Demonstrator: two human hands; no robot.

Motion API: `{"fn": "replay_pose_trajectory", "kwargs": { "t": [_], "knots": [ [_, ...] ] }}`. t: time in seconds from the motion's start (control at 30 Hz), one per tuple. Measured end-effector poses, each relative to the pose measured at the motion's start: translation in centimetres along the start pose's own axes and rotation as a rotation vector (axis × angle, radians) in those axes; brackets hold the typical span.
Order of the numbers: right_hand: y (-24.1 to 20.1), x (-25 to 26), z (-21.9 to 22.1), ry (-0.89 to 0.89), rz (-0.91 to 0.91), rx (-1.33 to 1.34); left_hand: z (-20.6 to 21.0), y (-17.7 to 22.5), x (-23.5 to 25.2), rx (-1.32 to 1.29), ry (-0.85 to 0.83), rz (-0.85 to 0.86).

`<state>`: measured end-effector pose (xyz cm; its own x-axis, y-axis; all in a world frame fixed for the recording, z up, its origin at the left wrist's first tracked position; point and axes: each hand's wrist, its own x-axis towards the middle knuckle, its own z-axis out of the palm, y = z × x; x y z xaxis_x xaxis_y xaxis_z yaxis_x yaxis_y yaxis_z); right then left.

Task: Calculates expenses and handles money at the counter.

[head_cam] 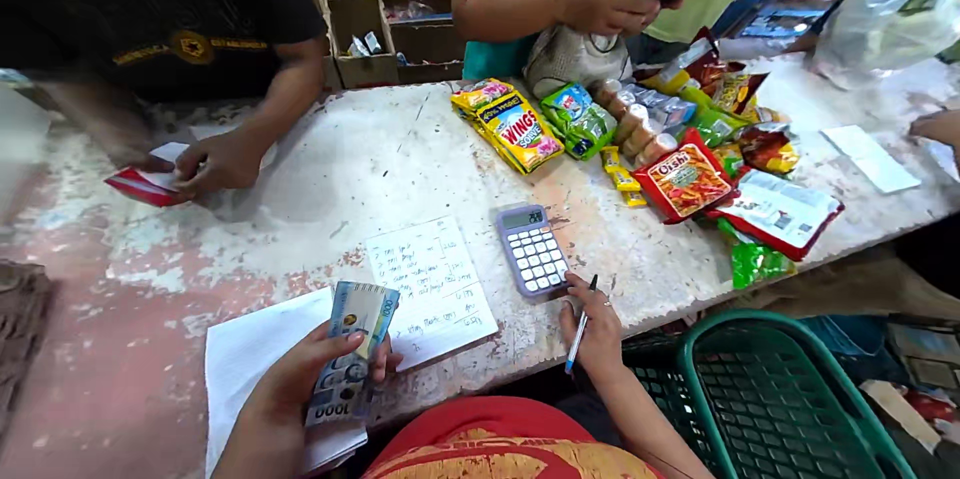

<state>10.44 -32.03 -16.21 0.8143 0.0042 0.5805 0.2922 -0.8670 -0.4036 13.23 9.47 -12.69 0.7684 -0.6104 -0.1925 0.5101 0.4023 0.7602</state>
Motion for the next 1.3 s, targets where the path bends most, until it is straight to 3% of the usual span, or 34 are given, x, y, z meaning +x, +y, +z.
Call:
{"fn": "replay_pose_trajectory", "kwargs": {
  "t": [1.3],
  "knots": [
    [-0.19,0.54,-0.01,-0.029,0.018,-0.062,-0.56,-0.19,0.33,0.011,-0.035,-0.003]
  ]
}}
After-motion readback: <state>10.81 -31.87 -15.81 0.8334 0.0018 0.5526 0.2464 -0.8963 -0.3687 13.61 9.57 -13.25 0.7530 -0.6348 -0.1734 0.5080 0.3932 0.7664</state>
